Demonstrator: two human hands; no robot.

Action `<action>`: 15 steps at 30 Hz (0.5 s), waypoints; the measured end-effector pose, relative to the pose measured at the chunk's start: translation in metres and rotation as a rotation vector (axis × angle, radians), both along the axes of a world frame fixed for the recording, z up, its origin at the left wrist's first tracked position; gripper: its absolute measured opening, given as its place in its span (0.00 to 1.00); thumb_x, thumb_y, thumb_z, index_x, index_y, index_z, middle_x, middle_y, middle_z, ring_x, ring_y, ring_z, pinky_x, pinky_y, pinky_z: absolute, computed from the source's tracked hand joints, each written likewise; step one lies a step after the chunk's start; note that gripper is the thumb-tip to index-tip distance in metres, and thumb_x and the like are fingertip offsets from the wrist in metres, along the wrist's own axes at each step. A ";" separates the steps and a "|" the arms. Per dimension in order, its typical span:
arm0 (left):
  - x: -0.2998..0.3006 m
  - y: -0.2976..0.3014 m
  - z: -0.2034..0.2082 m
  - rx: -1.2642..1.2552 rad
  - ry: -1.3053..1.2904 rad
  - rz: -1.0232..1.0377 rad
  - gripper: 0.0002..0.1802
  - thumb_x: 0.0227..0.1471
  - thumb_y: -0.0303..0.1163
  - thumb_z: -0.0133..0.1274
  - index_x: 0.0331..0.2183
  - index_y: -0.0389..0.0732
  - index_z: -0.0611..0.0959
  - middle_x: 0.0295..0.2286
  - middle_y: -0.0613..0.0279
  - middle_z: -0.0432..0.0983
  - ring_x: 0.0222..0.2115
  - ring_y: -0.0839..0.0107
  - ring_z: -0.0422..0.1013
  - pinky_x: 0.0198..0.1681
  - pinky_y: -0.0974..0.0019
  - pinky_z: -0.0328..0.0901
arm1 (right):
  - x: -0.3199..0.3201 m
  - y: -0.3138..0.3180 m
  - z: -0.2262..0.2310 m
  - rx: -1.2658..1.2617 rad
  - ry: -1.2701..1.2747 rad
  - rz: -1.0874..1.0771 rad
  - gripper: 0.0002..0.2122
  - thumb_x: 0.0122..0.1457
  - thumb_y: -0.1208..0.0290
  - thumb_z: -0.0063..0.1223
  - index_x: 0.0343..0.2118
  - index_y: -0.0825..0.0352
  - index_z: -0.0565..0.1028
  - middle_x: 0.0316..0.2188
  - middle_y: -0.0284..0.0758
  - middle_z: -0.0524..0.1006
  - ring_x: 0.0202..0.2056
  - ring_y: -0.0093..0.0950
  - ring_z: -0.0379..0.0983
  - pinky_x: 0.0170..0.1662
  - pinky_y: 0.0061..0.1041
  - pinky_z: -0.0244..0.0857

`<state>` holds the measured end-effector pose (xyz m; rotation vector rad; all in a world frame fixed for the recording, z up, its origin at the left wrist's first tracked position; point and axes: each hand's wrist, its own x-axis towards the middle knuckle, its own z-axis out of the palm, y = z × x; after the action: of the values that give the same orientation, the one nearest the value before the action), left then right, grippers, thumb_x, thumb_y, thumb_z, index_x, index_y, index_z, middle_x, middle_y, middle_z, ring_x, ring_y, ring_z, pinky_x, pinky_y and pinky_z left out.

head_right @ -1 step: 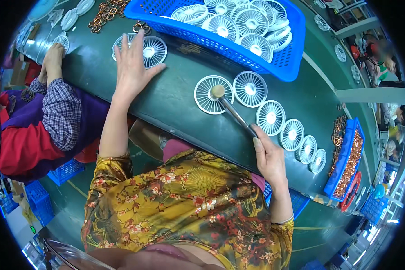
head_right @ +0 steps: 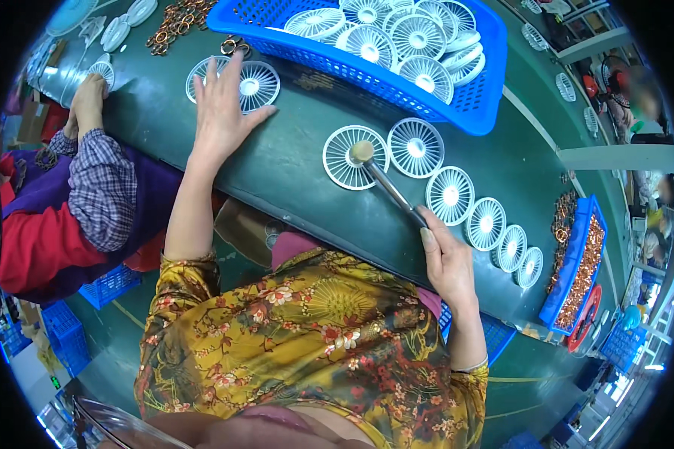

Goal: Assemble white plastic fan-like parts by inserting metal rings and tapping them into place with a mallet.

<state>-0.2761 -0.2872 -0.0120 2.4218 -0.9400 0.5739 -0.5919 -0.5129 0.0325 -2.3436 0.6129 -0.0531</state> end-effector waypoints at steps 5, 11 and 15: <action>-0.033 -0.003 -0.004 -0.145 0.362 -0.293 0.57 0.32 0.39 0.70 0.61 0.43 0.57 0.52 0.43 0.61 0.56 0.44 0.57 0.58 0.49 0.55 | 0.004 -0.008 -0.007 0.041 0.001 -0.032 0.15 0.65 0.66 0.45 0.52 0.64 0.73 0.17 0.32 0.69 0.18 0.24 0.64 0.27 0.23 0.62; -0.057 0.003 0.001 -0.179 0.499 -0.288 0.57 0.32 0.33 0.69 0.61 0.41 0.55 0.52 0.43 0.61 0.53 0.46 0.61 0.57 0.53 0.59 | 0.048 0.016 0.022 0.242 -0.219 -0.028 0.16 0.64 0.70 0.47 0.53 0.66 0.72 0.18 0.28 0.68 0.21 0.15 0.64 0.27 0.17 0.61; -0.063 0.004 0.017 -0.210 0.460 -0.272 0.58 0.31 0.34 0.69 0.60 0.35 0.53 0.50 0.41 0.63 0.51 0.45 0.62 0.56 0.54 0.59 | 0.065 0.032 0.009 -0.028 -0.344 0.290 0.15 0.62 0.72 0.47 0.51 0.66 0.71 0.37 0.46 0.79 0.38 0.47 0.76 0.38 0.39 0.69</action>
<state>-0.3395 -0.2836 0.0053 2.0618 -0.9297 0.0093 -0.5273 -0.4805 0.0411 -2.3520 0.1033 -0.3253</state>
